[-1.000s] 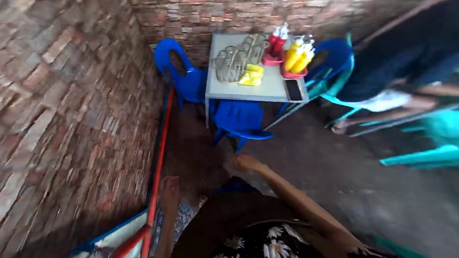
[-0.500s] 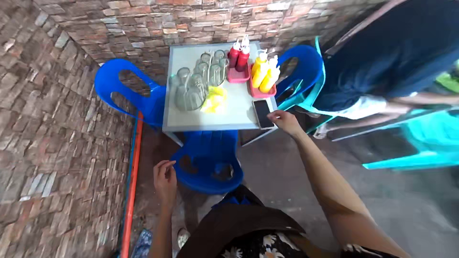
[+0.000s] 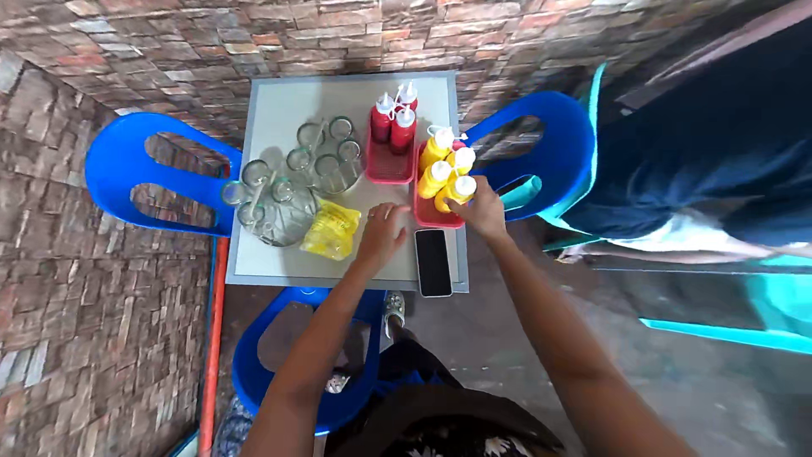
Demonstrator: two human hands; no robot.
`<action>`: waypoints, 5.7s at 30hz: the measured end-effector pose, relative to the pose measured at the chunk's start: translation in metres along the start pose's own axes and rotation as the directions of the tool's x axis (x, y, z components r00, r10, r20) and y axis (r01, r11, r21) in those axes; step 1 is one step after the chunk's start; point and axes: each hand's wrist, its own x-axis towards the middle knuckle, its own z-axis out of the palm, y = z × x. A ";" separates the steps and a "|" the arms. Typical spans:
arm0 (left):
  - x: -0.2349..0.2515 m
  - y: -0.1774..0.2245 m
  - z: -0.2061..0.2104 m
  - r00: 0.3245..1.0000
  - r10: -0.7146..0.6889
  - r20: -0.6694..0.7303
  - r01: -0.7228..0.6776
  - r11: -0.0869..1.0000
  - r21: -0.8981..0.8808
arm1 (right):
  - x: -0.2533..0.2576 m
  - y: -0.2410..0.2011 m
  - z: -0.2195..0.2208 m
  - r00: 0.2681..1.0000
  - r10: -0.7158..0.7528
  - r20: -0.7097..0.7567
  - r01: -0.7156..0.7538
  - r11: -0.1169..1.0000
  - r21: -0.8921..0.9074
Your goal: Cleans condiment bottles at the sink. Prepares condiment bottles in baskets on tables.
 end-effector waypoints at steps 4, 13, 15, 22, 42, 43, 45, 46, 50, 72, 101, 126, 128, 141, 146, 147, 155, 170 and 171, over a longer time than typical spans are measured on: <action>0.053 0.019 0.023 0.995 -0.047 -0.089 0.041 0.997 -0.068 | -0.005 -0.002 -0.015 0.996 -0.085 -0.009 0.085 0.996 0.029; 0.107 0.022 0.056 0.985 -0.087 -0.150 0.068 0.989 -0.128 | 0.025 0.037 -0.034 0.886 -0.224 0.406 0.187 0.974 0.129; 0.101 0.020 0.052 0.978 -0.115 -0.174 0.087 0.984 -0.158 | 0.040 0.042 -0.043 0.924 -0.183 0.336 0.148 0.981 0.127; 0.069 0.034 0.025 0.760 -0.194 -0.621 -0.144 0.881 -0.451 | 0.096 0.031 -0.017 0.920 -0.260 0.294 0.144 0.920 0.365; -0.184 0.018 -0.086 0.819 0.184 -0.543 -0.488 0.722 -0.491 | -0.081 -0.175 -0.051 0.424 -0.873 0.241 0.525 0.453 0.720; -0.207 0.018 -0.091 0.836 0.197 -0.512 -0.474 0.728 -0.495 | -0.104 -0.196 -0.034 0.321 -0.895 0.308 0.508 0.438 0.742; -0.261 0.017 -0.098 0.831 0.179 -0.526 -0.467 0.739 -0.486 | -0.153 -0.235 -0.001 0.120 -0.901 0.417 0.493 0.419 0.763; -0.291 0.015 -0.101 0.813 0.167 -0.557 -0.474 0.746 -0.468 | -0.180 -0.253 0.013 0.035 -0.890 0.455 0.509 0.407 0.758; -0.427 0.002 -0.107 0.691 0.139 -0.709 -0.527 0.768 -0.363 | -0.284 -0.318 0.041 -0.225 -0.823 0.522 0.610 0.298 0.734; -0.862 0.021 -0.030 0.084 -0.123 -0.989 -0.303 0.942 -0.143 | -0.784 -0.502 0.221 -0.951 -0.272 -0.149 -0.129 -0.092 0.987; -1.186 -0.064 -0.029 -0.572 -0.240 -0.784 0.182 0.895 -0.407 | -1.110 -0.496 0.574 -0.799 0.071 0.597 0.584 0.332 0.741; -1.249 -0.098 -0.038 -0.564 -0.263 -0.783 0.111 0.915 -0.387 | -1.112 -0.505 0.644 -0.805 -0.019 0.593 0.477 0.575 0.665; -1.244 -0.099 -0.040 -0.569 -0.266 -0.778 0.126 0.907 -0.402 | -1.107 -0.509 0.644 -0.799 0.024 0.601 0.477 0.636 0.607; -1.201 -0.180 -0.128 -0.748 -0.634 -0.196 -0.348 0.626 -0.698 | -1.105 -0.515 0.617 -0.650 -0.036 0.759 0.717 0.300 0.629; -1.200 -0.237 -0.141 -0.706 -0.703 -0.085 -0.434 0.524 -0.732 | -1.084 -0.525 0.611 -0.575 0.002 0.818 0.787 0.275 0.552; -1.197 -0.244 -0.140 -0.698 -0.710 -0.096 -0.413 0.508 -0.756 | -1.081 -0.526 0.610 -0.578 0.025 0.816 0.785 0.292 0.547; -1.187 -0.276 -0.157 -0.707 -0.671 -0.222 -0.301 0.569 -0.765 | -1.069 -0.548 0.593 -0.539 0.060 0.840 0.815 0.290 0.502; -1.186 -0.268 -0.168 -0.523 -0.835 -0.167 -0.470 0.447 -0.761 | -1.032 -0.557 0.559 -0.572 -0.376 0.729 0.697 0.247 0.673; -1.187 -0.267 -0.170 -0.520 -0.840 -0.155 -0.479 0.437 -0.761 | -1.030 -0.563 0.554 -0.580 -0.427 0.694 0.665 0.244 0.706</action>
